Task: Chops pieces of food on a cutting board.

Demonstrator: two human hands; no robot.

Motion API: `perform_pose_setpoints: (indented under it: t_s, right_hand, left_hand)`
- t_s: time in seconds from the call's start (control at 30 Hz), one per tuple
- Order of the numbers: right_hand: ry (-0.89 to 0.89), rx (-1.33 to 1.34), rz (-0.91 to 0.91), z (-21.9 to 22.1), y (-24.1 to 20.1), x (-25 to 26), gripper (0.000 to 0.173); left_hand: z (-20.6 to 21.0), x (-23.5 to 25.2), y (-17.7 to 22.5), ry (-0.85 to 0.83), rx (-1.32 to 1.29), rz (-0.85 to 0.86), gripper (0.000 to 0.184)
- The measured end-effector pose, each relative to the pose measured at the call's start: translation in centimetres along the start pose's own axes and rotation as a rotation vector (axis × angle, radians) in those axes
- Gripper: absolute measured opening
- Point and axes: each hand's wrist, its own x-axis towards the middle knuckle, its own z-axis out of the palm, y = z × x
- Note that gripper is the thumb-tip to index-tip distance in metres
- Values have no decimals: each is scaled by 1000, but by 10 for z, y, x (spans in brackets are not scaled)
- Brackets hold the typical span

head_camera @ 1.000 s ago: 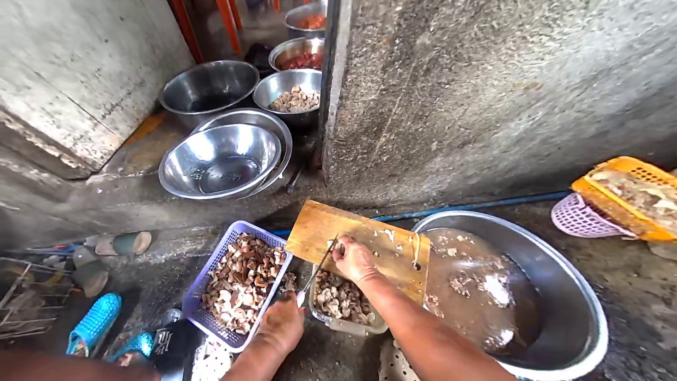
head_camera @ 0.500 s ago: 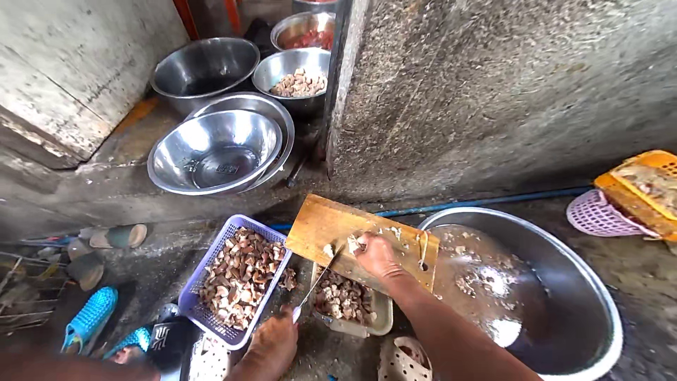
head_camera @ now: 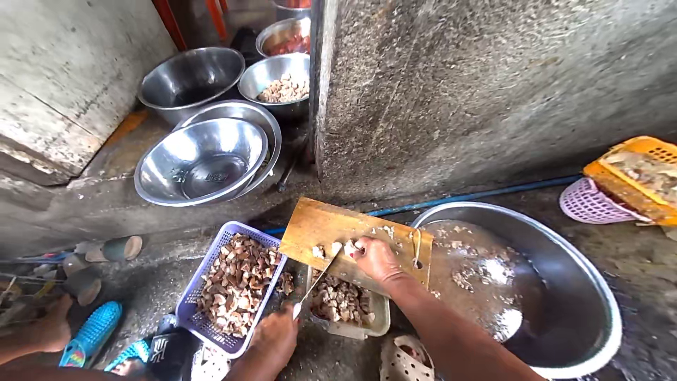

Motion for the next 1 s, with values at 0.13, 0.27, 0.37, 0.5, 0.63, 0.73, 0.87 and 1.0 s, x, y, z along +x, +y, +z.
perform_pose_setpoints:
  t_s: [0.13,0.27,0.37,0.5,0.63,0.73,0.87,1.0]
  right_hand:
    - [-65,-43,-33,2,-4,3,22]
    - [-52,-32,-49,1,-3,1,19]
    - [18,24,-68,1,10,-4,19]
    - [27,14,-74,-1,16,-8,18]
    - [-32,-41,-82,2,11,-5,19]
    - [-38,-41,-85,5,12,-8,21]
    - [39,22,-69,6,21,-12,16]
    - [61,20,-61,9,22,-11,15]
  left_hand:
    - [-24,-5,25,23,38,59,47]
    - [-29,58,64,56,-41,118,44]
    - [-14,49,47,33,-86,95,48]
    - [1,0,2,-9,-5,18,51]
    - [-17,-2,26,-7,4,81,48]
    - [-15,43,59,8,-73,131,46]
    - [-5,49,61,-3,-116,124,48]
    - [12,-3,9,-43,-21,25,50]
